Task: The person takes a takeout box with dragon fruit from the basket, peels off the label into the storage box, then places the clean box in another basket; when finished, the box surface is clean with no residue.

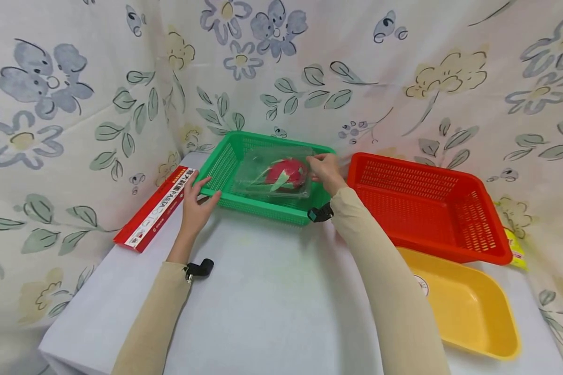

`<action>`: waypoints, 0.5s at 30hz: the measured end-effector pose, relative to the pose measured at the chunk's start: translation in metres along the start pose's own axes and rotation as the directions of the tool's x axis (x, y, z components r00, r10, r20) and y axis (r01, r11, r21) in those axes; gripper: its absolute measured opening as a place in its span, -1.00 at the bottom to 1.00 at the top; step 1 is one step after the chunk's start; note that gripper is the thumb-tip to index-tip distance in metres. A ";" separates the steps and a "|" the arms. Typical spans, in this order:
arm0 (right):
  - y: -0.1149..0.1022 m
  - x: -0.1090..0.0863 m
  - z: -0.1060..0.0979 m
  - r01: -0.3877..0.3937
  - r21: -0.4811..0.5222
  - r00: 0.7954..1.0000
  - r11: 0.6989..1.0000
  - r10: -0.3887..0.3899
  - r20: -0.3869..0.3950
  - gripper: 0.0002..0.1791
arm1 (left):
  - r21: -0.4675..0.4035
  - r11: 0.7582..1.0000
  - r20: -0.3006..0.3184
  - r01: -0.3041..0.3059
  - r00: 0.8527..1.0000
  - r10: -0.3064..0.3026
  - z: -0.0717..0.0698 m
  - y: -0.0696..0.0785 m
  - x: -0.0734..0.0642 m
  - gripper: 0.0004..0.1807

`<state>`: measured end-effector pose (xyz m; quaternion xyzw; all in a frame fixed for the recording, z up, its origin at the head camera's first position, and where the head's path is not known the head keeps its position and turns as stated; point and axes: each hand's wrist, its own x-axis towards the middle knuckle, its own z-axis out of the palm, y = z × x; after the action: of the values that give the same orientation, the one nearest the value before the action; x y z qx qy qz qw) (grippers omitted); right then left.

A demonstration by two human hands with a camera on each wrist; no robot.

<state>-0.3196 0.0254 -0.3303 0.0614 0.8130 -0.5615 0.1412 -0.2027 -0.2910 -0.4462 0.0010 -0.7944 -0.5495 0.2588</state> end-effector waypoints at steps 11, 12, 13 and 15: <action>0.005 0.006 0.002 -0.106 0.071 0.987 0.992 0.097 0.126 -0.29 | 0.015 1.000 0.003 -0.009 1.000 0.009 0.000 0.001 0.000 -0.42; 0.005 0.006 0.003 -0.114 0.080 0.985 0.990 0.102 0.136 -0.28 | 0.018 1.000 0.005 -0.008 1.000 0.008 0.000 0.001 0.000 -0.42; 0.005 0.006 0.003 -0.117 0.084 0.984 0.990 0.104 0.146 -0.28 | 0.022 1.000 0.007 -0.007 1.000 0.007 0.000 0.001 0.000 -0.42; 0.006 0.006 0.004 -0.123 0.089 0.982 0.988 0.108 0.155 -0.27 | 0.031 1.000 0.011 -0.003 1.000 0.003 -0.001 0.002 0.000 -0.42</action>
<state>-0.3232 0.0234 -0.3386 0.0731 0.7664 -0.5948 0.2312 -0.2014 -0.2904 -0.4440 0.0007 -0.8042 -0.5369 0.2551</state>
